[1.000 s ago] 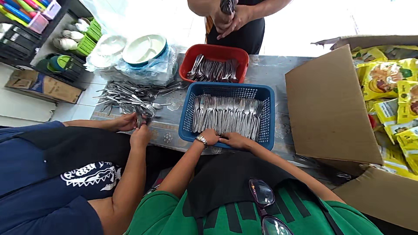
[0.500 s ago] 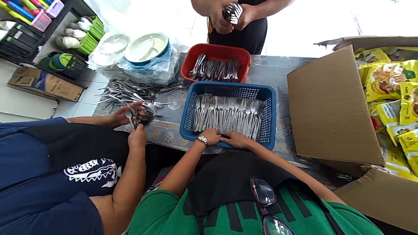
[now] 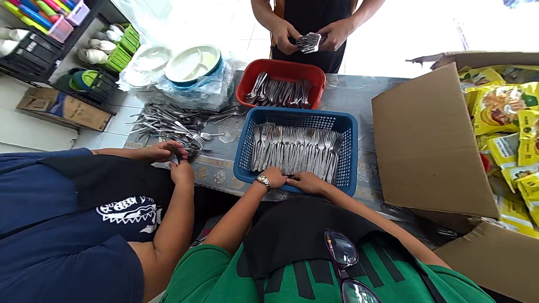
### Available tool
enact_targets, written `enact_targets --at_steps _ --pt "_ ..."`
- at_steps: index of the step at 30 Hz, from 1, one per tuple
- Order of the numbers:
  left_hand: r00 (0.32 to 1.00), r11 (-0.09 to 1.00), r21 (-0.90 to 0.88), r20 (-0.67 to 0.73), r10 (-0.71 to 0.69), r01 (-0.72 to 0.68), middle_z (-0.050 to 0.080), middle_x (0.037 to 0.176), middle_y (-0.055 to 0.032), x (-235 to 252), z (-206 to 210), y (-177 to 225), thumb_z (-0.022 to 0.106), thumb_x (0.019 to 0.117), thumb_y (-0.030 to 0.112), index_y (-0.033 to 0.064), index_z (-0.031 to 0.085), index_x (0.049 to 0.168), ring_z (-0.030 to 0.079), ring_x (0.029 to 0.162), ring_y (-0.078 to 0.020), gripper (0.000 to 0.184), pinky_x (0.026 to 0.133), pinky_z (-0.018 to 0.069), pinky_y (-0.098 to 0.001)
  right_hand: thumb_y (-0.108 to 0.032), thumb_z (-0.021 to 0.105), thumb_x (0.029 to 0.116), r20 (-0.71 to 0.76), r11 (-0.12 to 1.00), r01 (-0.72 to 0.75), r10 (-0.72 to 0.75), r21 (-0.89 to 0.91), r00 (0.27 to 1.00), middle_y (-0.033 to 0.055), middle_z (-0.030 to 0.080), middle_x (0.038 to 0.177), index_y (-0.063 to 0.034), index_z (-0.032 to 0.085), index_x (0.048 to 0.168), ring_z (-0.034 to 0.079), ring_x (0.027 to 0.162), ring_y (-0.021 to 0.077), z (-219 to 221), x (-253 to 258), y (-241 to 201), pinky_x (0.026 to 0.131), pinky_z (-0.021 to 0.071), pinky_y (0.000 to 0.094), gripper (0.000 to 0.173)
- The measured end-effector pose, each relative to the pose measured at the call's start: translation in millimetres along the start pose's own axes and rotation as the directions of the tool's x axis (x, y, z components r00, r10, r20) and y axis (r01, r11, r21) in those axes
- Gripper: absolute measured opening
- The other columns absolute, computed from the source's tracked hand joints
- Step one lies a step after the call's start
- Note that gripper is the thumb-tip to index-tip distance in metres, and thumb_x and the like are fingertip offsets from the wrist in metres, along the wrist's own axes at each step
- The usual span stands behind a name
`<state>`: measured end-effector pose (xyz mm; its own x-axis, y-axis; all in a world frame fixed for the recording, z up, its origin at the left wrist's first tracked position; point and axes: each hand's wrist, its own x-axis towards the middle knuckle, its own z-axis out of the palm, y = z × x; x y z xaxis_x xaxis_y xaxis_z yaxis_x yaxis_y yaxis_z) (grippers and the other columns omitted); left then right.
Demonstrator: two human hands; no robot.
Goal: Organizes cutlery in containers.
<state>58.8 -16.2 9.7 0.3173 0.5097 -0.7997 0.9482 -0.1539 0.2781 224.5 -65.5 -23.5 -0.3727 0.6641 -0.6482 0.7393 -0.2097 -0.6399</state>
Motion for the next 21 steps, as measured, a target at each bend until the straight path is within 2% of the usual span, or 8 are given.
enact_targets --at_steps 7,11,14,17,21 --pt "1.000 1.000 0.001 0.003 0.016 -0.016 0.066 0.126 -0.0257 2 1 -3 0.042 0.1092 0.035 -0.0004 0.070 0.121 0.061 0.124 -0.0394 0.047 0.105 0.0440 -0.0609 -0.054 0.037 0.1094 -0.025 0.999 -0.024 0.024 -0.022 0.999 0.0264 0.067 0.120 0.0027 0.067 0.123 0.063 0.118 0.0399 0 -4 1 0.103 0.0446 0.0602 0.065" --pt "1.000 1.000 0.005 -0.012 0.009 -0.009 0.067 0.123 -0.0262 1 0 -2 0.043 0.1089 0.041 -0.0026 0.071 0.115 0.061 0.123 -0.0403 0.052 0.103 0.0449 -0.0617 -0.061 0.035 0.1072 -0.056 0.977 -0.164 0.158 -0.135 0.986 0.0261 0.068 0.117 0.0017 0.069 0.116 0.064 0.117 0.0419 -5 -28 3 0.098 0.0471 0.0634 0.072" --pt "1.000 1.000 0.000 -0.019 0.017 -0.018 0.066 0.123 -0.0268 1 0 -2 0.044 0.1083 0.042 -0.0031 0.071 0.115 0.061 0.122 -0.0411 0.053 0.102 0.0453 -0.0623 -0.063 0.033 0.1068 -0.086 0.965 -0.220 0.209 -0.141 0.974 0.0249 0.069 0.118 -0.0007 0.070 0.117 0.064 0.118 0.0413 -7 -42 13 0.099 0.0468 0.0633 0.073" --pt "0.999 0.999 -0.002 -0.019 0.045 -0.045 0.066 0.123 -0.0264 3 2 -3 0.043 0.1085 0.042 -0.0013 0.071 0.116 0.061 0.122 -0.0413 0.052 0.102 0.0453 -0.0637 -0.063 0.036 0.1063 -0.099 0.968 -0.227 0.218 -0.104 0.971 0.0234 0.069 0.122 -0.0052 0.068 0.127 0.064 0.121 0.0407 -8 -45 18 0.102 0.0457 0.0645 0.069" --pt "0.999 0.999 0.010 -0.008 0.049 -0.049 0.066 0.124 -0.0269 2 1 -3 0.044 0.1087 0.042 -0.0025 0.071 0.117 0.061 0.124 -0.0416 0.052 0.102 0.0450 -0.0634 -0.064 0.035 0.1062 -0.080 0.961 -0.246 0.237 -0.130 0.968 0.0233 0.069 0.120 -0.0029 0.070 0.121 0.064 0.119 0.0398 -8 -43 17 0.100 0.0462 0.0632 0.072"
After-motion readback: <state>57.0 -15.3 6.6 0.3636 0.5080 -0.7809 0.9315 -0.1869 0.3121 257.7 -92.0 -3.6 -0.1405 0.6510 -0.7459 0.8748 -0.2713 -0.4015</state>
